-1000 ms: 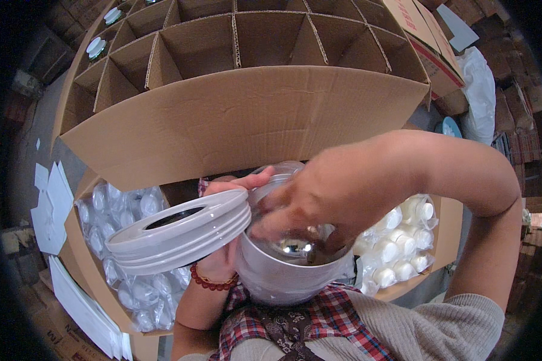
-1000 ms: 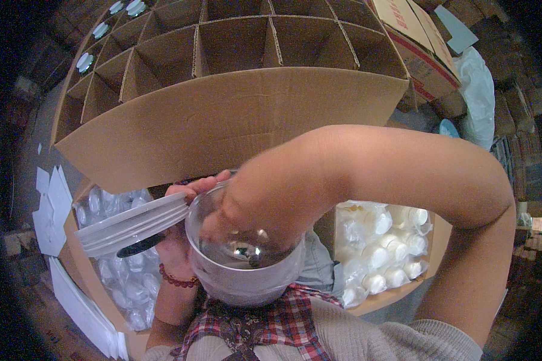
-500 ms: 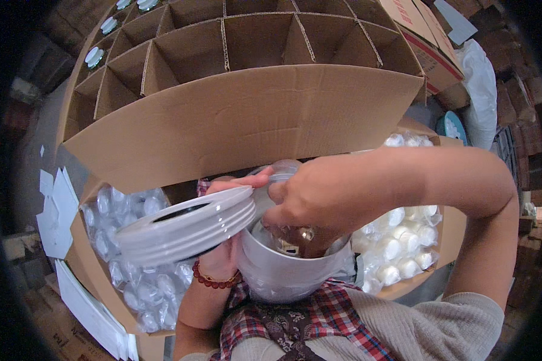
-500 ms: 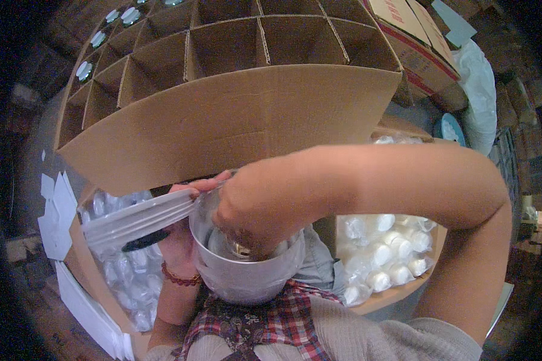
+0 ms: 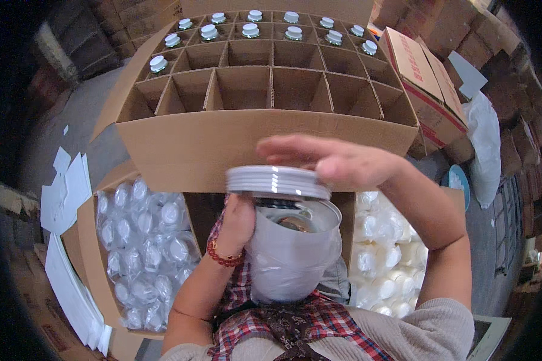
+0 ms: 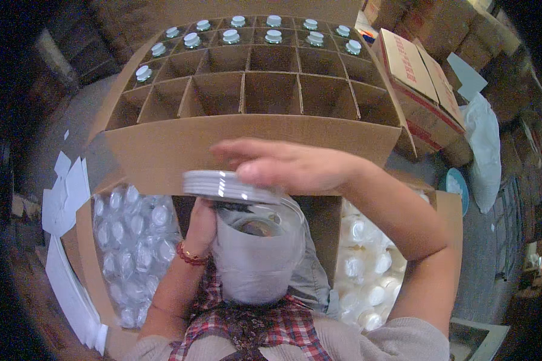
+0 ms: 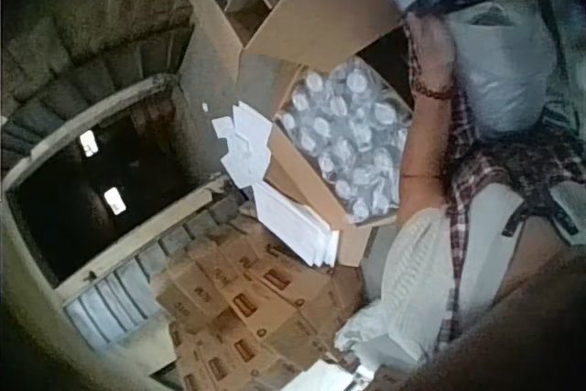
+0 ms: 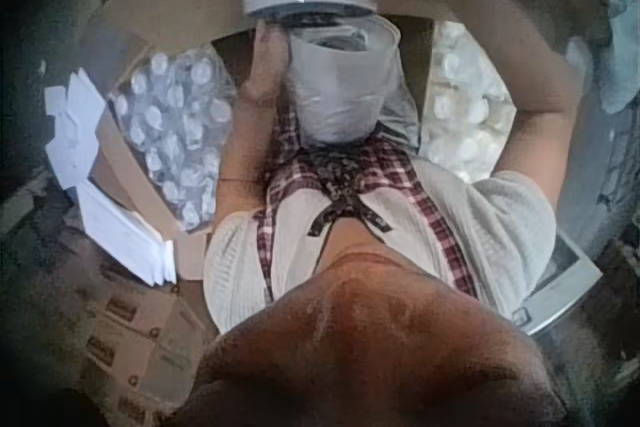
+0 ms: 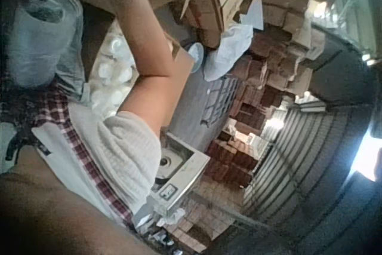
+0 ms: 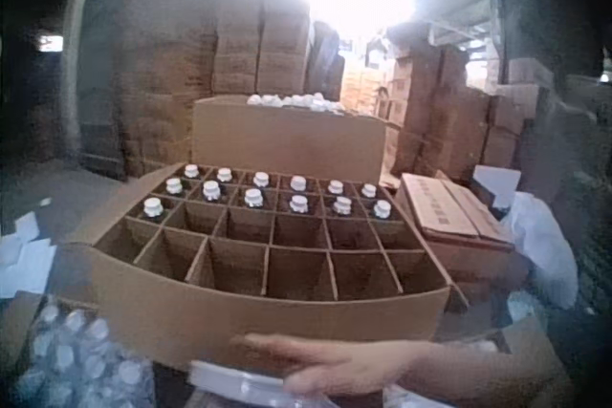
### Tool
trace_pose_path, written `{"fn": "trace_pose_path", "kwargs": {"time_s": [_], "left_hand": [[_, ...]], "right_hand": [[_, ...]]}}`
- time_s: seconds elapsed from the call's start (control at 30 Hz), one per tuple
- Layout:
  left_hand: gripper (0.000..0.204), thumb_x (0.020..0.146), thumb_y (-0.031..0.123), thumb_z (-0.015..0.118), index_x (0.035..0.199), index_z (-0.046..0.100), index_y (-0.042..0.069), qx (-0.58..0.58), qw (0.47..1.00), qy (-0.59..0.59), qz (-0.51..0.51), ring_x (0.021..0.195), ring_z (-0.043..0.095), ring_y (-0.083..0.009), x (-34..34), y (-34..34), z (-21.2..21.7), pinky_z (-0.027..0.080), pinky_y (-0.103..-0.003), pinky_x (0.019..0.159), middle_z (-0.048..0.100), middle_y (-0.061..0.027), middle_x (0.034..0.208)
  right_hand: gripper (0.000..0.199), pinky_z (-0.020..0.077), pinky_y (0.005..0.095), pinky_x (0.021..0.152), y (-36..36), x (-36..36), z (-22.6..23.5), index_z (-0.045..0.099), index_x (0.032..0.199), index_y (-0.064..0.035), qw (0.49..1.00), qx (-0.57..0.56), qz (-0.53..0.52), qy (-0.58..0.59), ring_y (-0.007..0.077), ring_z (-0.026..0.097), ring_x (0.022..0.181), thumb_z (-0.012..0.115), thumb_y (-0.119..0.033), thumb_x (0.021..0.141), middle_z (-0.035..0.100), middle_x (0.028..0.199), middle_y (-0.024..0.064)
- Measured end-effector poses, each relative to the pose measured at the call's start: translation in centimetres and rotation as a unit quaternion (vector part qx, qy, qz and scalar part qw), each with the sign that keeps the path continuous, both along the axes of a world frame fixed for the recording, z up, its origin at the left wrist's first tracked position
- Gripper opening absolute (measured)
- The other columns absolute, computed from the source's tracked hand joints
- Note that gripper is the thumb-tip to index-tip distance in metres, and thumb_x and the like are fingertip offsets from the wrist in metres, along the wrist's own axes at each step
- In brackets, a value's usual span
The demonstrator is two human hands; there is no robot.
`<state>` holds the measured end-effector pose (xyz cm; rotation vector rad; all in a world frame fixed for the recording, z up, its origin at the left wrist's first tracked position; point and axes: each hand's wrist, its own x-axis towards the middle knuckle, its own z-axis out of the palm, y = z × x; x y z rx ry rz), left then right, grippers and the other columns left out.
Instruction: The person takes various thermos flask components, including a plastic casing and a glass inner lining, and fits them together to assemble the full flasks.
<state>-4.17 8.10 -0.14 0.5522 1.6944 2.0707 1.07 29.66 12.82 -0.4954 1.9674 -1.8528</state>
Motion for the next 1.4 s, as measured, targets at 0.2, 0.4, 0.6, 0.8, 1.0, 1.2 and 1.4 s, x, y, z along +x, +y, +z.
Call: {"fn": "trace_pose_path", "kwargs": {"time_s": [0.2,0.4,0.6,0.8,1.0,1.2,1.4], "left_hand": [[0.03,0.097,0.015,0.036,0.101,0.058,-0.005,-0.045,0.986,0.147,-0.06,0.084,0.063,-0.0245,-0.8,0.5,1.7,0.047,-0.035,0.075,0.066,-0.0183,0.091],[0.032,0.094,0.015,0.037,0.112,0.055,-0.005,-0.041,0.982,0.163,-0.082,0.102,0.058,-0.0299,-0.7,0.2,1.1,0.045,-0.035,0.086,0.059,-0.0216,0.108],[0.036,0.097,0.018,0.035,0.119,0.051,-0.005,-0.03,0.984,0.169,-0.057,0.115,0.05,-0.0275,0.7,-1.0,-0.6,0.039,-0.035,0.096,0.053,-0.0188,0.12],[0.038,0.1,0.019,0.03,0.123,0.049,-0.005,-0.032,0.991,0.116,-0.05,0.116,0.049,-0.025,2.1,-1.5,-0.6,0.036,-0.033,0.101,0.052,-0.0172,0.123],[0.044,0.103,0.029,0.031,0.125,0.049,-0.005,0.037,0.991,-0.024,-0.125,0.117,0.05,-0.0221,3.8,-1.8,-2.7,0.037,-0.032,0.1,0.054,-0.0156,0.123],[0.04,0.102,0.033,0.04,0.104,0.061,-0.001,-0.055,0.959,-0.042,-0.274,0.096,0.058,-0.0128,5.3,-3.7,-5.4,0.045,-0.03,0.083,0.064,-0.0092,0.101],[0.046,0.087,0.046,0.063,0.08,0.06,0.001,-0.169,0.956,0.235,-0.042,0.054,0.063,-0.0276,10.8,-6.9,0.3,0.047,-0.041,0.049,0.063,-0.0167,0.068]], "right_hand": [[0.1,0.0154,0.0388,0.114,-2.1,0.3,-0.5,0.012,0.148,0.0055,0.996,0.04,0.074,0.005,0.0268,0.021,0.141,0.048,-0.065,0.087,0.023,0.151,0.0198],[0.097,0.012,0.038,0.115,-2.1,1.9,-2.3,0.019,0.148,0.001,0.998,0.051,0.02,-0.011,0.0266,0.015,0.143,0.054,-0.063,0.084,0.016,0.155,0.0176],[0.083,0.0133,0.041,0.115,-1.0,2.7,-3.3,0.023,0.148,-0.0041,0.98,0.179,0.07,0.055,0.0338,0.015,0.143,0.06,-0.045,0.086,0.019,0.153,0.0233],[0.081,0.0126,0.0459,0.115,-1.9,3.2,-4.4,0.021,0.149,-0.0063,0.973,0.202,0.081,0.073,0.0385,0.012,0.143,0.056,-0.046,0.087,0.012,0.153,0.0252],[0.089,0.0149,0.05,0.113,-3.1,6.0,-4.3,0.025,0.149,-0.0091,0.965,0.214,0.078,0.131,0.0434,0.015,0.14,0.06,-0.052,0.08,0.012,0.152,0.0265],[0.1,0.0174,0.0592,0.108,-6.4,11.5,-1.2,0.043,0.14,-0.0147,0.911,0.282,0.075,0.291,0.0494,0.019,0.137,0.073,-0.065,0.059,0.023,0.148,0.028],[0.088,0.0231,0.0402,0.112,-6.0,13.5,-8.8,0.026,0.147,-0.0037,0.929,0.062,-0.316,-0.181,0.029,0.026,0.139,0.054,-0.058,0.084,0.025,0.151,0.018]]}}
